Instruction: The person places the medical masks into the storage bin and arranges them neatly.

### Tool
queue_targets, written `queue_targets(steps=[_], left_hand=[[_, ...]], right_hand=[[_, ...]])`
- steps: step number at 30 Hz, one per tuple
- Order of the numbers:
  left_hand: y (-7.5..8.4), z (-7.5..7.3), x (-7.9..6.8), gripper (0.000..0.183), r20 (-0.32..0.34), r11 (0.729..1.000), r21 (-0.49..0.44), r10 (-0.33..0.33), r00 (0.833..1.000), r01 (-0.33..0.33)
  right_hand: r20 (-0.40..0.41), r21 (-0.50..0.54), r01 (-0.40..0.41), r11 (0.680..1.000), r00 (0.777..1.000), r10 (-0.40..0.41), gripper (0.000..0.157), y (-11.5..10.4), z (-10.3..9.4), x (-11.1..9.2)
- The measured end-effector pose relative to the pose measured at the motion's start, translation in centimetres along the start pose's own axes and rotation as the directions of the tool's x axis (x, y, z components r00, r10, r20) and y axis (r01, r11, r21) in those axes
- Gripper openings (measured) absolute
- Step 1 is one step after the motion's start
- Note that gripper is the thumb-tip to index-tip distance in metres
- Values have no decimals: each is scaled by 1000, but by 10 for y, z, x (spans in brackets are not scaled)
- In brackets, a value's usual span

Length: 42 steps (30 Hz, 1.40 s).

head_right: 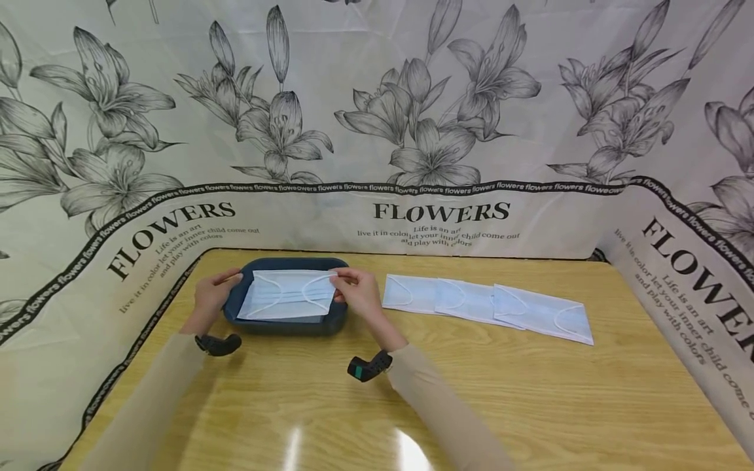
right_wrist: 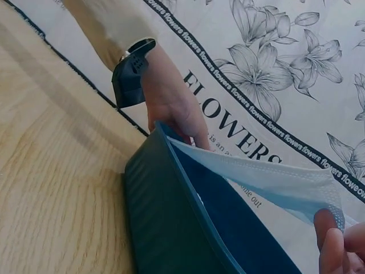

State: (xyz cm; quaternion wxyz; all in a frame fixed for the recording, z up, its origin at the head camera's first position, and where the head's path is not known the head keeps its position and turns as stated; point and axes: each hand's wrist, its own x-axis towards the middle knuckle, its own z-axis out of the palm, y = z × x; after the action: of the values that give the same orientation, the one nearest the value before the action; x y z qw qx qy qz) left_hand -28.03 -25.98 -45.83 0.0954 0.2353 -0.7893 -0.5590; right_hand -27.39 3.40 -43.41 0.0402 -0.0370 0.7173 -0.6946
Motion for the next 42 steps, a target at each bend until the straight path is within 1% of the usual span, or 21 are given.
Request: queue_targets(steps=[4,7,12,17,20,27,34,42], left_hand=[[-1,-1,0,38,-13,1000,14,-17,1000,18],[0,-3,-1,38,-29,1000,13,-19,999,19],[1,0,-2,38,-7,1000,10,-7,1000,7],[-1,1,0,38,-8,1000,15,-2,1000,2],[-4,1,2,38,-8,999,36,-4,1000,5],[-3,2,4,39,-4,999,31,-14,1000,14],[-1,1,3,39,-2,1000,20,-15,1000,15],[-2,0,1,38,-5,1000,20,-1,1000,1]], right_hand=[[0,-22,-41,999,999,41,24,0,10,5],[6,-25,-45,999,999,45,24,-1,16,8],[8,-40,-46,998,999,47,24,-1,21,12],[29,-46,-64,997,997,65,26,1,25,14],[31,-44,-77,996,996,78,26,1,27,14],[27,-58,-68,996,997,69,26,1,34,15],[31,-68,-67,995,997,69,24,1,39,17],[59,-114,-20,993,998,27,23,2,44,14]])
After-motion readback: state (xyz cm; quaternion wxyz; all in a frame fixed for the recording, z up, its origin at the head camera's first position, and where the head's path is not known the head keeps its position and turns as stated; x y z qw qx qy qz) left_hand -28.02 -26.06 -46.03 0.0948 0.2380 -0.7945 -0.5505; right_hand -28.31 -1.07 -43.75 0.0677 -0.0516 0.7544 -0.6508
